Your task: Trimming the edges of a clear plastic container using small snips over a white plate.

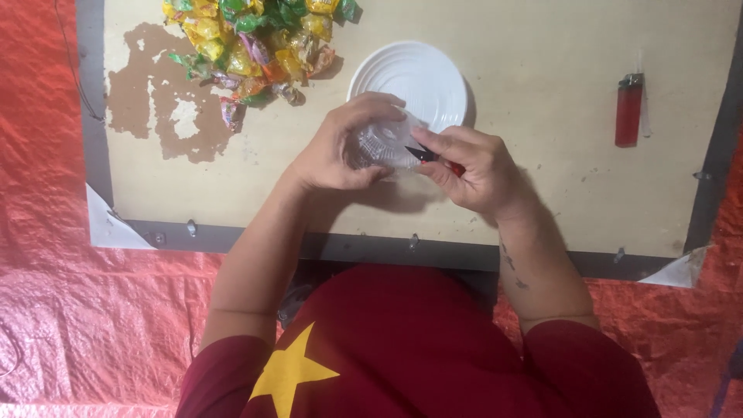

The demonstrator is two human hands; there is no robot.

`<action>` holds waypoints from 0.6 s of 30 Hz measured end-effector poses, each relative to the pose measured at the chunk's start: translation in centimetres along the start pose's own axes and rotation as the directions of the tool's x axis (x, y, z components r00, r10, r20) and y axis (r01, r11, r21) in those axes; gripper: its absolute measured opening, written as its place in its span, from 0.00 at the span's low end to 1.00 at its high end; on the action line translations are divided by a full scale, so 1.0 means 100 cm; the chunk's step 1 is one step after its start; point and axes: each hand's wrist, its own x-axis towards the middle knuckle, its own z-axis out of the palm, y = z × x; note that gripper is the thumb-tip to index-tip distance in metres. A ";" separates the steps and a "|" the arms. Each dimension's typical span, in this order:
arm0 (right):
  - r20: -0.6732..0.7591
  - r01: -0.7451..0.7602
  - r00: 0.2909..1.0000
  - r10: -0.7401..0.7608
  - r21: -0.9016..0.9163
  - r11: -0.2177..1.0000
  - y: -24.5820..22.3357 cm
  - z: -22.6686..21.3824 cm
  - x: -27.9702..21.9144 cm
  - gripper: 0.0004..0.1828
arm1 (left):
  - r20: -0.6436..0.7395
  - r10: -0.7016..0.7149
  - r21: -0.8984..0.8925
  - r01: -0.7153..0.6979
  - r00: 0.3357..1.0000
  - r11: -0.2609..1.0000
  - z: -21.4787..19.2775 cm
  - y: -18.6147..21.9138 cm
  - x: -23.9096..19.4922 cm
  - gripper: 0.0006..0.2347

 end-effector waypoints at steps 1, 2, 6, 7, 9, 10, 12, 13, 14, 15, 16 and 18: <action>0.000 -0.002 1.000 0.002 0.003 1.000 0.001 0.000 -0.002 0.20 | 0.000 -0.003 0.000 0.003 1.000 1.000 0.000 0.003 0.001 0.28; 0.028 -0.011 1.000 0.010 0.018 1.000 0.002 -0.001 -0.003 0.22 | 0.008 -0.031 -0.037 0.031 0.999 0.999 0.000 0.005 0.001 0.28; 0.116 -0.048 0.992 0.040 0.065 0.997 -0.010 -0.010 0.000 0.23 | 0.043 -0.073 -0.097 0.077 0.996 0.992 0.000 0.008 0.003 0.28; 0.117 -0.049 0.992 0.041 0.068 0.996 -0.012 -0.010 0.001 0.23 | 0.043 -0.076 -0.096 0.080 0.996 0.992 0.000 0.009 0.003 0.28; 0.153 -0.072 0.986 0.059 0.075 0.995 -0.016 -0.012 0.003 0.23 | 0.059 -0.094 -0.113 0.100 0.994 0.989 0.001 0.011 0.002 0.28; 0.153 -0.073 0.986 0.060 0.077 0.994 -0.020 -0.012 0.006 0.23 | 0.059 -0.097 -0.112 0.103 0.994 0.988 0.000 0.012 0.002 0.28; 0.173 -0.087 0.983 0.068 0.102 0.991 -0.027 -0.014 0.013 0.22 | 0.075 -0.100 -0.155 0.111 0.992 0.982 -0.001 0.012 0.005 0.29; 0.173 -0.085 0.983 0.067 0.102 0.991 -0.026 -0.013 0.012 0.22 | 0.074 -0.099 -0.154 0.110 0.992 0.982 0.000 0.011 0.004 0.29; 0.165 -0.077 0.985 0.060 0.100 0.992 -0.025 -0.012 0.011 0.21 | 0.066 -0.094 -0.162 0.104 0.993 0.981 0.000 0.009 0.003 0.29; 0.156 -0.070 0.986 0.054 0.099 0.993 -0.024 -0.011 0.010 0.21 | 0.057 -0.090 -0.170 0.098 0.994 0.980 0.000 0.007 0.002 0.29; 0.157 -0.068 0.986 0.052 0.099 0.993 -0.023 -0.009 0.008 0.21 | 0.056 -0.089 -0.169 0.097 0.994 0.981 0.001 0.008 0.002 0.29; 0.114 -0.053 0.992 0.045 0.067 0.996 -0.021 -0.005 0.004 0.20 | 0.046 -0.092 -0.189 0.099 0.995 0.977 0.002 0.009 0.002 0.28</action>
